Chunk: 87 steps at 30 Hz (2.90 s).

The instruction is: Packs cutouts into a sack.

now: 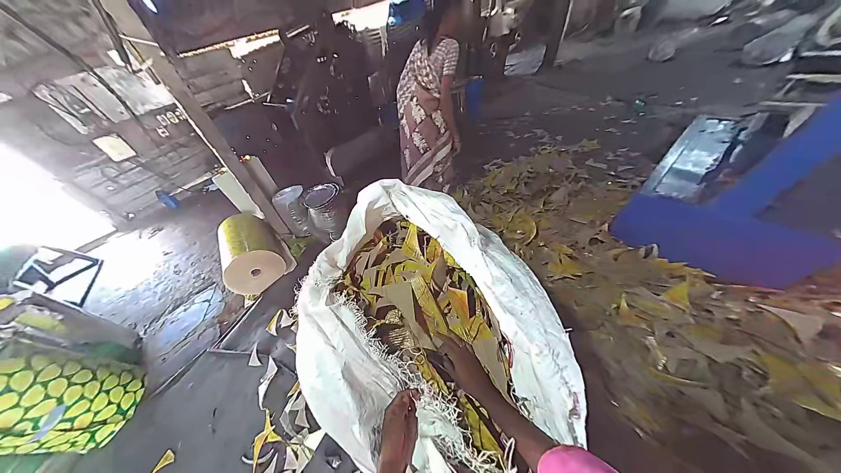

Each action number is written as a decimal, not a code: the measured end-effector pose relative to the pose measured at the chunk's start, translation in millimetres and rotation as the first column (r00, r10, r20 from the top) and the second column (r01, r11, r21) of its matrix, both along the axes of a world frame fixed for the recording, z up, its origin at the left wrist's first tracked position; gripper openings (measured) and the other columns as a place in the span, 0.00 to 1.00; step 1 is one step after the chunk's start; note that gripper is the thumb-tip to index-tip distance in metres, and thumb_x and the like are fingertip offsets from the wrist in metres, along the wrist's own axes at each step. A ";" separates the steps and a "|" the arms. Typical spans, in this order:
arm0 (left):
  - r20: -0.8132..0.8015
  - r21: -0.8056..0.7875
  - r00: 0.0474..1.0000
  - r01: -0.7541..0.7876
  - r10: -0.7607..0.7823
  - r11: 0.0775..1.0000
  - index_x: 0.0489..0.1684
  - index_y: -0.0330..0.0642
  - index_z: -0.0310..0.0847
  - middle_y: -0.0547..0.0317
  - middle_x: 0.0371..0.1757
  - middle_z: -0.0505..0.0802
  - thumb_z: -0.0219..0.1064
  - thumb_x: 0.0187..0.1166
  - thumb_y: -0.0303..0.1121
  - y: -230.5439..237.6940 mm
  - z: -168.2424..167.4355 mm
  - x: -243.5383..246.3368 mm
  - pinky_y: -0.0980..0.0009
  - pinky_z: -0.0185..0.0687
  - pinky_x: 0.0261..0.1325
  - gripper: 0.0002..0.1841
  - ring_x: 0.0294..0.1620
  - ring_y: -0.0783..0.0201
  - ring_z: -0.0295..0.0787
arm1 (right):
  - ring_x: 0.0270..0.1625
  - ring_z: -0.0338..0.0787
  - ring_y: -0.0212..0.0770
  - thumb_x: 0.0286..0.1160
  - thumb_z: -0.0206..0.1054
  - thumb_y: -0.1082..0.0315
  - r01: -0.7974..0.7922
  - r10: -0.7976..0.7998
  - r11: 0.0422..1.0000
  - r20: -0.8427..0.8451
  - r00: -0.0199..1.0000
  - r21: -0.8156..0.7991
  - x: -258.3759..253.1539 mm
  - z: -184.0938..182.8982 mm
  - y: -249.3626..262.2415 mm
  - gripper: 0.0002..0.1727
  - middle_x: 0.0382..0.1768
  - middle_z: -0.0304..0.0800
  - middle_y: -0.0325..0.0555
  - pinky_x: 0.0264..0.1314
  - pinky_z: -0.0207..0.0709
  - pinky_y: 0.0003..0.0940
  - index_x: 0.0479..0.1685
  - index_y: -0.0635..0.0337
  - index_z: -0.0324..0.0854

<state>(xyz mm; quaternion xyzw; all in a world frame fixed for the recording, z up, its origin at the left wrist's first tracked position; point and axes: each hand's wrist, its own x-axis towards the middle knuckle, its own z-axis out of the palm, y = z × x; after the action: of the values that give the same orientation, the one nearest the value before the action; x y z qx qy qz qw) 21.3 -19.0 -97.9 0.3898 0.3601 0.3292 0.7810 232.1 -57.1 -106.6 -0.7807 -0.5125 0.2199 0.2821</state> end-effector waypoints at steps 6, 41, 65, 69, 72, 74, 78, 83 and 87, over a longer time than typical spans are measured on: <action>-0.142 0.059 0.989 0.035 -0.027 0.998 0.45 0.35 0.82 0.69 0.32 0.88 0.41 0.89 0.24 1.7 -5.8 -1.4 0.86 0.74 0.33 0.18 0.25 0.82 0.77 | 0.89 0.64 0.59 0.79 0.58 0.75 0.014 -0.014 0.996 -0.004 1.000 0.086 -1.8 -7.1 -3.5 0.15 0.83 0.75 0.49 0.89 0.54 0.58 0.56 0.67 0.87; -0.059 0.046 0.997 0.051 -0.048 0.998 0.51 0.35 0.78 0.66 0.44 0.93 0.36 0.89 0.26 2.7 -1.5 -16.9 0.80 0.81 0.58 0.19 0.47 0.80 0.88 | 0.92 0.59 0.54 0.83 0.54 0.72 -0.023 0.022 0.998 0.014 1.000 0.051 -4.9 1.0 -2.0 0.17 0.86 0.72 0.44 0.91 0.52 0.54 0.61 0.63 0.86; -0.128 0.105 0.989 0.089 -0.075 0.991 0.62 0.25 0.72 0.59 0.54 0.90 0.35 0.90 0.28 1.8 -0.6 -21.9 0.78 0.78 0.65 0.20 0.54 0.79 0.85 | 0.91 0.61 0.55 0.87 0.54 0.67 -0.016 0.015 0.994 0.014 1.000 0.107 -5.4 -4.0 -3.4 0.17 0.84 0.74 0.47 0.90 0.53 0.54 0.59 0.64 0.86; -0.149 0.104 0.986 0.090 -0.074 0.990 0.64 0.24 0.70 0.57 0.55 0.89 0.35 0.90 0.28 2.3 -3.4 -21.9 0.77 0.77 0.66 0.21 0.55 0.78 0.84 | 0.91 0.60 0.55 0.87 0.53 0.67 -0.017 0.017 0.994 0.000 1.000 0.104 -5.1 -3.1 -3.6 0.17 0.85 0.72 0.48 0.90 0.52 0.55 0.59 0.65 0.86; -0.141 0.098 0.987 0.086 -0.072 0.991 0.63 0.25 0.71 0.59 0.53 0.90 0.35 0.90 0.28 1.9 -2.6 -21.2 0.78 0.78 0.65 0.21 0.54 0.79 0.85 | 0.92 0.60 0.55 0.87 0.53 0.67 -0.025 0.025 0.996 0.005 1.000 0.091 -4.6 -2.6 -3.9 0.17 0.85 0.72 0.47 0.90 0.52 0.54 0.60 0.64 0.85; -0.146 0.092 0.987 0.085 -0.071 0.992 0.64 0.26 0.71 0.59 0.53 0.90 0.34 0.91 0.29 1.6 -1.3 -21.6 0.79 0.78 0.64 0.21 0.53 0.80 0.85 | 0.91 0.61 0.54 0.87 0.53 0.67 -0.026 0.025 0.994 0.010 1.000 0.106 -5.4 -3.1 -4.3 0.17 0.84 0.73 0.47 0.90 0.53 0.54 0.59 0.65 0.86; -0.164 0.079 0.984 0.083 -0.069 0.993 0.64 0.26 0.71 0.60 0.53 0.89 0.34 0.91 0.29 1.0 1.0 -20.3 0.79 0.78 0.63 0.21 0.52 0.80 0.85 | 0.92 0.59 0.55 0.88 0.52 0.67 -0.023 0.023 0.995 -0.003 1.000 0.102 -5.5 -0.1 -5.5 0.18 0.85 0.72 0.48 0.90 0.52 0.55 0.59 0.65 0.85; -0.155 0.060 0.987 0.062 -0.052 0.996 0.63 0.27 0.72 0.59 0.52 0.90 0.36 0.91 0.28 1.8 -0.3 -20.8 0.77 0.78 0.64 0.20 0.52 0.78 0.85 | 0.91 0.61 0.55 0.87 0.53 0.68 -0.030 0.028 0.994 0.019 0.999 0.107 -5.3 -3.7 -3.0 0.17 0.85 0.72 0.47 0.90 0.53 0.55 0.59 0.65 0.86; -0.131 0.052 0.990 0.055 -0.048 0.997 0.61 0.29 0.74 0.62 0.50 0.91 0.36 0.91 0.29 2.4 -2.7 -21.3 0.77 0.80 0.62 0.20 0.50 0.78 0.86 | 0.91 0.60 0.56 0.87 0.53 0.68 -0.032 0.031 0.994 0.014 0.999 0.106 -5.5 -1.8 -3.8 0.17 0.85 0.72 0.48 0.90 0.53 0.56 0.59 0.65 0.86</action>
<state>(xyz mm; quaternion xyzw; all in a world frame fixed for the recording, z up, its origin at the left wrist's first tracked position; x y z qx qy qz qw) -0.1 -16.6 -100.6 0.4411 0.3908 0.2927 0.7530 226.7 -60.9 -108.5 -0.7579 -0.5373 0.1918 0.3163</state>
